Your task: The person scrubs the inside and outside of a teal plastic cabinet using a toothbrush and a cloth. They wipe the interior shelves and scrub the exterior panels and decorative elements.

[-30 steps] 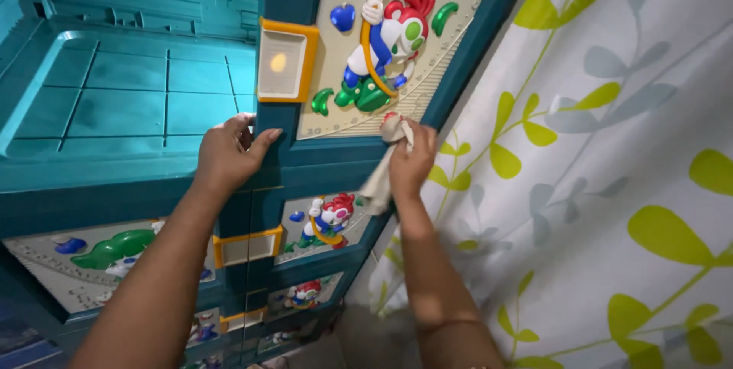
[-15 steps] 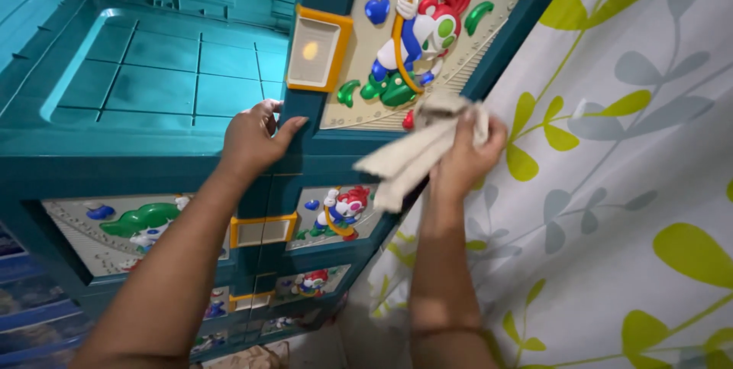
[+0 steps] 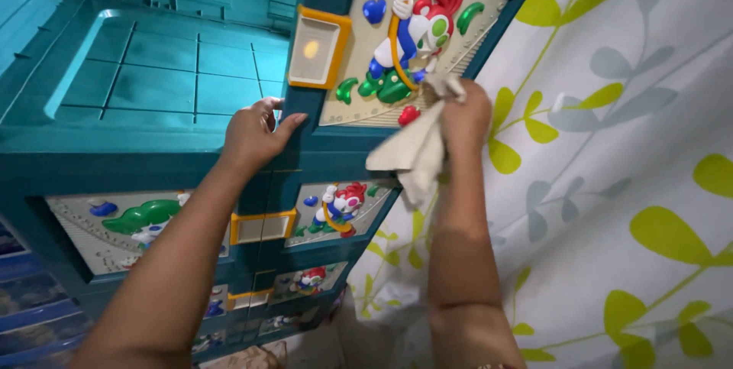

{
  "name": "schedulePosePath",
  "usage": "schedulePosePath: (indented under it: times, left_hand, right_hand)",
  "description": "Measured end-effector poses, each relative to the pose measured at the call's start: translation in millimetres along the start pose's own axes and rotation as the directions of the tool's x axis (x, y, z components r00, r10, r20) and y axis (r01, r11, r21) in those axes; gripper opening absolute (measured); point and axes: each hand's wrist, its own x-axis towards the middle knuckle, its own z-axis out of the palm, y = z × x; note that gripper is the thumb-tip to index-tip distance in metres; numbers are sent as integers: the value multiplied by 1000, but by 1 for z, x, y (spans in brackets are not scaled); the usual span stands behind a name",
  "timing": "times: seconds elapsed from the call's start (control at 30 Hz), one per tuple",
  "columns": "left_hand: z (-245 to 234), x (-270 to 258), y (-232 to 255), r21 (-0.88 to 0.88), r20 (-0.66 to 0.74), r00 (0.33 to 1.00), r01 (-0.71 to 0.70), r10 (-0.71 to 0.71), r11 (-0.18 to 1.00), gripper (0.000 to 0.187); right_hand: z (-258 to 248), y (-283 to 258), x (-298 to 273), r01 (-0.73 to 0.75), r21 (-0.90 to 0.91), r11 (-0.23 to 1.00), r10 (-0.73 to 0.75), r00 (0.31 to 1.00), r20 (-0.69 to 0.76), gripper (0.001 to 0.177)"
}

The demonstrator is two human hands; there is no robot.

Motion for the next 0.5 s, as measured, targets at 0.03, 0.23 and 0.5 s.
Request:
schedulePosePath:
  times: [0.03,0.23,0.5]
  left_hand:
    - [2,0,-1,-2,-11,1000,-20,20,1000,62]
    - [5,-13,-5,-56,-261,948,-202,181,978,63]
    - [5,-181,-69,-90,-37,998,-62,59,994,43]
  right_hand:
    - [-6,1,-2,-109,-9,994,108,994,-19,20]
    - [41,3,-16,385,107,917,-377,922,-88,52]
    - [12,-4,-113,-495,555,669,279,859,430,24]
